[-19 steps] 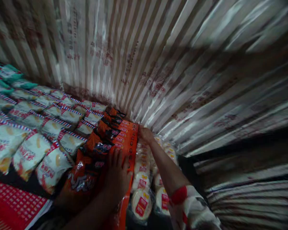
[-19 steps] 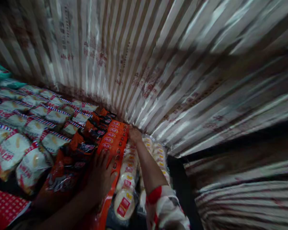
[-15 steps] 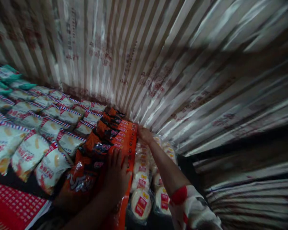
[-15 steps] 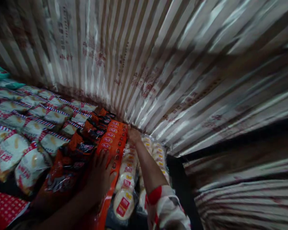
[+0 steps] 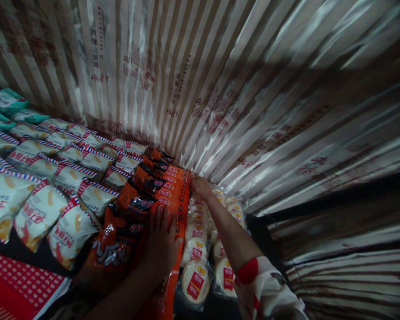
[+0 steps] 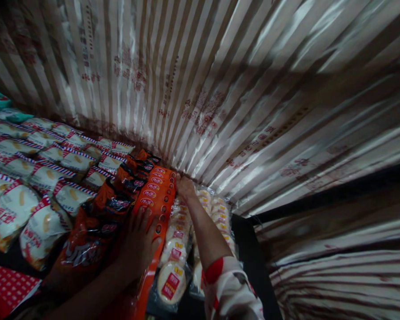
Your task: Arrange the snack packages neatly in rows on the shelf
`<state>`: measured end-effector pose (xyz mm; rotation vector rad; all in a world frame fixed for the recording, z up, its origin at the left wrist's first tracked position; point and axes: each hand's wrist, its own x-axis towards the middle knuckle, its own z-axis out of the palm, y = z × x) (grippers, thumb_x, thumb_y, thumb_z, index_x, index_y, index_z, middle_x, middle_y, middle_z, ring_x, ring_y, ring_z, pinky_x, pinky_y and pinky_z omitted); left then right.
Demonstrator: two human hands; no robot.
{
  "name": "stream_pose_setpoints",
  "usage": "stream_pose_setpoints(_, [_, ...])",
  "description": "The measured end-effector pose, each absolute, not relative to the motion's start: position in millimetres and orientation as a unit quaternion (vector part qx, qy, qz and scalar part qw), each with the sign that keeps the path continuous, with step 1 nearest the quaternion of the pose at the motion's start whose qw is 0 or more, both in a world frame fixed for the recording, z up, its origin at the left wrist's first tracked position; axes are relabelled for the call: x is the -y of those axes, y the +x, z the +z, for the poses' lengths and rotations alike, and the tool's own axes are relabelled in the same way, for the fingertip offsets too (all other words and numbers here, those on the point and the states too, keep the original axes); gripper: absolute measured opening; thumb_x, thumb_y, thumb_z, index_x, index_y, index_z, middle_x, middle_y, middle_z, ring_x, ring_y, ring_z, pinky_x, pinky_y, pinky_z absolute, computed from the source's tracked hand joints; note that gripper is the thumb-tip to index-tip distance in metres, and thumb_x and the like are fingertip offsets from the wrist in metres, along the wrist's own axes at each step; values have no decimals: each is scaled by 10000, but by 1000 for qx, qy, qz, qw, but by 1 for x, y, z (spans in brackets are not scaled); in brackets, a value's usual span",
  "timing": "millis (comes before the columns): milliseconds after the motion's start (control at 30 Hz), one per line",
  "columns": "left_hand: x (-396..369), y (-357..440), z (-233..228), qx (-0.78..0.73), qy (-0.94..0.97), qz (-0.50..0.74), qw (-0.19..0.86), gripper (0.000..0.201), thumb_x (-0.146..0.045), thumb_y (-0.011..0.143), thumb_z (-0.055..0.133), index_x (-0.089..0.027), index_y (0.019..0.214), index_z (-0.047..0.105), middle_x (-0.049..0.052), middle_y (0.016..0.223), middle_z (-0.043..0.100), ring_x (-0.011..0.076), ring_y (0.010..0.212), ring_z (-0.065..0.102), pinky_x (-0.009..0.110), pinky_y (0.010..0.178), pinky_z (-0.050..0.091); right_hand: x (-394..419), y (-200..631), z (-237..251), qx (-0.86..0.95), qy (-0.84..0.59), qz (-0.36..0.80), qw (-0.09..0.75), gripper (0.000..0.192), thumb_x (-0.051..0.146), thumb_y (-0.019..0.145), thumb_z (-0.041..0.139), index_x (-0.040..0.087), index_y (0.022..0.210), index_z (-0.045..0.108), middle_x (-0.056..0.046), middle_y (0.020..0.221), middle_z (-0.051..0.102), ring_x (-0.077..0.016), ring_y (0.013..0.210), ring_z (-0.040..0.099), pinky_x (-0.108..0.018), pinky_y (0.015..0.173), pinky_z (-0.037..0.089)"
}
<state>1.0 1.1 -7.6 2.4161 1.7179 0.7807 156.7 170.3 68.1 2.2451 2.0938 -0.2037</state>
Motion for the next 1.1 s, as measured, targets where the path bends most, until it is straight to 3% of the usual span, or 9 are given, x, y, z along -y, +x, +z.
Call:
stream_pose_setpoints(100, [-1,1,-7,-559,786,259,41,540,-304,764,600,-170,1283,533,172,1449,379,396,1361,281,607,1054,317,-167,153,72,-661,747,-68,28,483,361,983,248,93,1026,648,-180,989,706,-220,926,674,-252,716,470])
stream_pose_setpoints(333, [0,-1,2,-556,788,257,60,513,-320,788,570,-157,1273,537,175,1464,363,355,1378,275,582,1074,300,-138,148,85,-684,727,-41,-43,304,241,935,378,166,1086,632,-117,996,715,-197,929,670,-246,767,466])
stream_pose_setpoints(500, [2,-1,5,-548,791,264,60,516,-371,814,558,-173,1290,530,166,1451,392,357,1373,286,565,1073,305,-80,139,81,-754,633,-88,-151,307,159,893,401,175,1081,644,-76,989,714,-173,892,661,-259,800,493])
stream_pose_setpoints(667, [2,-5,3,-543,794,267,67,549,-436,816,567,-166,1293,535,183,1443,401,347,1372,296,538,1089,291,-9,134,75,-755,594,-89,-262,330,214,908,393,169,1118,643,-109,1140,669,-203,1098,600,-358,946,488])
stream_pose_setpoints(1100, [21,-6,8,-522,822,226,23,513,-419,864,464,-172,1309,525,139,1432,433,308,1386,280,512,1121,222,138,127,46,-696,628,-72,-339,325,213,894,441,285,1129,654,-55,1271,606,-222,1163,581,-381,937,532])
